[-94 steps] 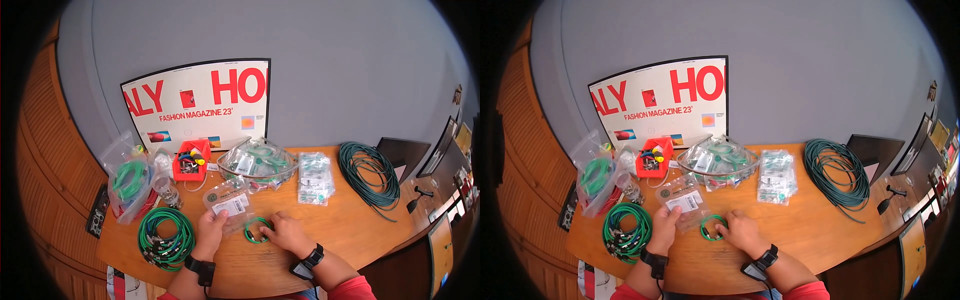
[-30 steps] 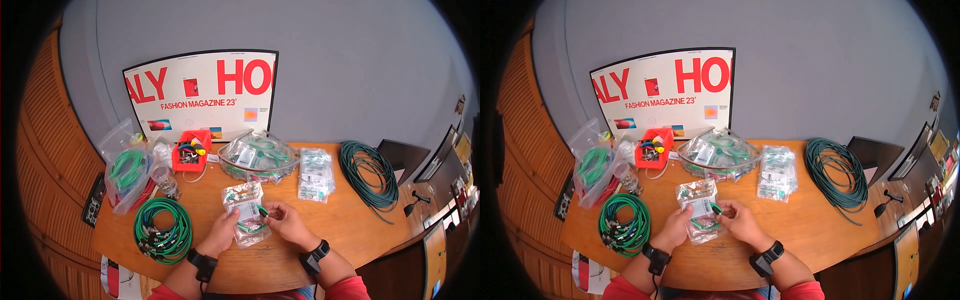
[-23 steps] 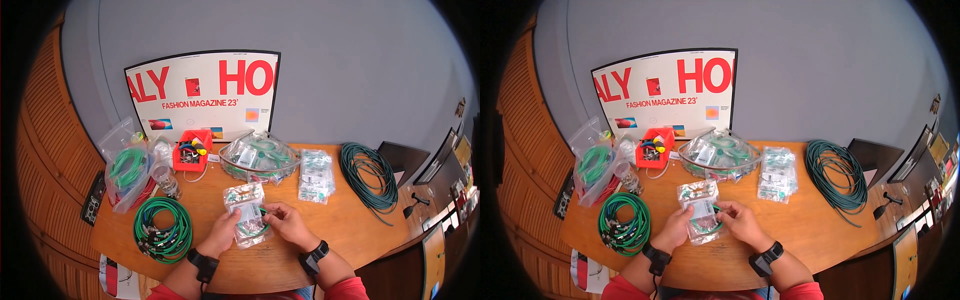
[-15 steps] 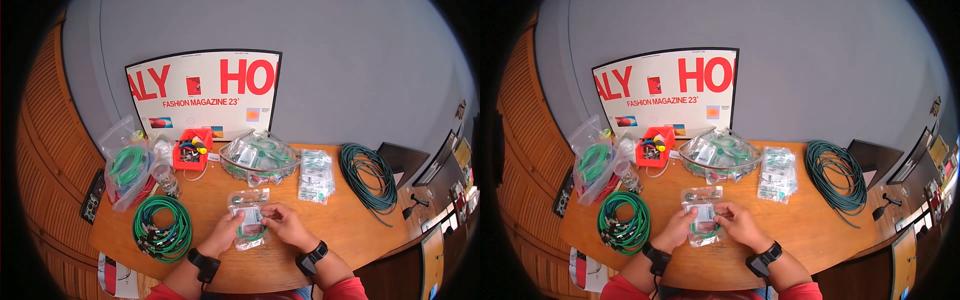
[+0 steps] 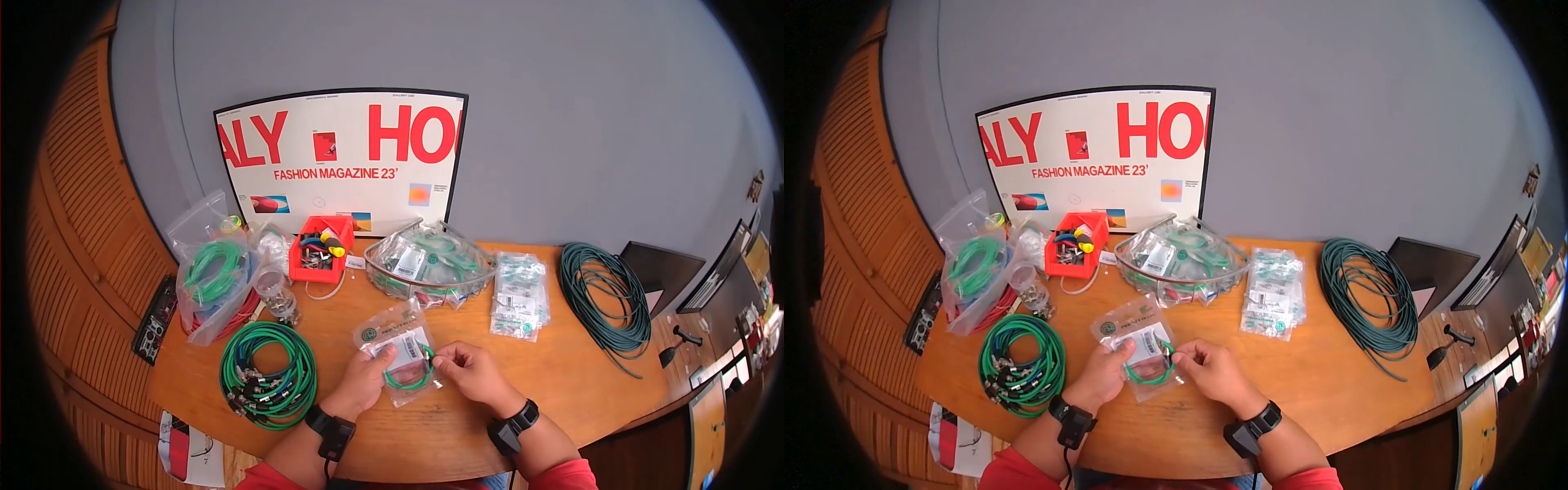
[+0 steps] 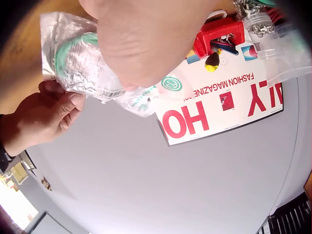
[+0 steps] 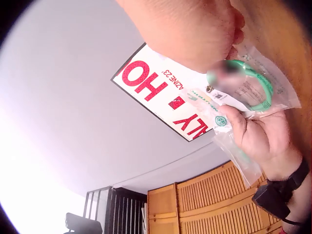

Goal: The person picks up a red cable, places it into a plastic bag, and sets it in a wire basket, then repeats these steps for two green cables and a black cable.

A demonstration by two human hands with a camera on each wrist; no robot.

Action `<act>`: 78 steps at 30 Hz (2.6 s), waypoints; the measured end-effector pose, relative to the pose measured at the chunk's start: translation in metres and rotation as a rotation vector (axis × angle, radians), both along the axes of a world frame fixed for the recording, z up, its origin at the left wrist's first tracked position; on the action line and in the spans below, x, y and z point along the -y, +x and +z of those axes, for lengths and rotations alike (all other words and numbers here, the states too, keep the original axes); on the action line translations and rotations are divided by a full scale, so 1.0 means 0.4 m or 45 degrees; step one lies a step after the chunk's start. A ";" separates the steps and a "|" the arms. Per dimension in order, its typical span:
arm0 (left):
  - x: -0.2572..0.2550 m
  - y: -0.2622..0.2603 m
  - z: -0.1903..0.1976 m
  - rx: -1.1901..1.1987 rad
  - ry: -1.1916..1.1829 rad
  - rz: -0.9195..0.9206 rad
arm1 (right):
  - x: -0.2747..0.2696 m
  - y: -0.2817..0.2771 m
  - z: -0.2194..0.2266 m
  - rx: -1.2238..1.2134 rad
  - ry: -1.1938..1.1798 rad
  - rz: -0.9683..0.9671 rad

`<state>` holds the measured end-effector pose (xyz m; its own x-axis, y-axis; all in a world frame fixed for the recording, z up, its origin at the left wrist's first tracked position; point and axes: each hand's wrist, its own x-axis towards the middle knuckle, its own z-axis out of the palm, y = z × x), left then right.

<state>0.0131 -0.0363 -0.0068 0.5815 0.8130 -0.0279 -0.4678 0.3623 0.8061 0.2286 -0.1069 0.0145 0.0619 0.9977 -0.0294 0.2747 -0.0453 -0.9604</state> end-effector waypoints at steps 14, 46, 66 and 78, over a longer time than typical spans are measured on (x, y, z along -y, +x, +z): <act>0.011 0.000 0.007 -0.124 0.017 -0.056 | -0.007 -0.016 -0.027 -0.183 0.078 -0.009; 0.007 0.015 -0.058 -0.161 -0.063 -0.034 | 0.010 -0.021 0.007 -0.048 0.036 0.064; 0.007 0.014 -0.005 0.215 -0.333 0.049 | 0.005 -0.008 0.008 -0.694 -0.218 0.252; 0.012 0.011 0.007 0.142 -0.228 0.022 | -0.006 -0.014 -0.033 -0.882 -0.127 0.261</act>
<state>0.0176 -0.0412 -0.0040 0.5751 0.8108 -0.1087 -0.5581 0.4860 0.6725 0.2231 -0.1043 0.0012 -0.1914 0.9778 -0.0856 -0.3820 -0.1545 -0.9111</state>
